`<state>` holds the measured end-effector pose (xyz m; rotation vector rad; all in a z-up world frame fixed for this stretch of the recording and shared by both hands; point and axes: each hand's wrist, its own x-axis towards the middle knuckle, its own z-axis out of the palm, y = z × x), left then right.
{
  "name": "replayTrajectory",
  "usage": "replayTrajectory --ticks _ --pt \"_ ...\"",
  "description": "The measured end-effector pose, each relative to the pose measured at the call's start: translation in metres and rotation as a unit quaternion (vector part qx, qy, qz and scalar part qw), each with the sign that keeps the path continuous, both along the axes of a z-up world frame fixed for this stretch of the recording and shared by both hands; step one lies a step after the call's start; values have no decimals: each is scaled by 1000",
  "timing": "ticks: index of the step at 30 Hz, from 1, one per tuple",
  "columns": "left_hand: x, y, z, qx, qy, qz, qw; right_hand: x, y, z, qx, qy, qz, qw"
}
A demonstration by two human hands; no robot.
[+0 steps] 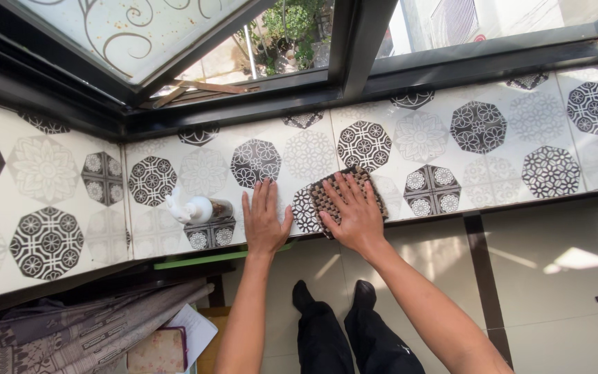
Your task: The person sprays a cleaning solution and wipes a window sill and frame with a cloth, then folds several patterned cloths on a table and places them onto the ledge.
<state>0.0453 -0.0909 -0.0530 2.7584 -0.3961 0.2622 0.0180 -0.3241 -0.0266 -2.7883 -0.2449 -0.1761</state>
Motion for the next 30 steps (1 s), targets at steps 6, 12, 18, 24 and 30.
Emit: replayTrajectory --ticks 6,12,18,24,30 --pt "1 -7 2 2 4 16 1000 24 -74 -5 -39 37 -23 998" --pt "2 -7 2 -5 2 24 1000 89 -61 -19 -49 29 -68 996" --pt "1 -7 2 -11 3 30 999 74 -20 -18 -10 2 -31 999" --pt "2 -8 3 -2 7 30 1000 10 -38 -8 23 2 4 1000" --pt "3 -8 3 9 5 29 1000 4 -112 -6 -21 33 -60 997"
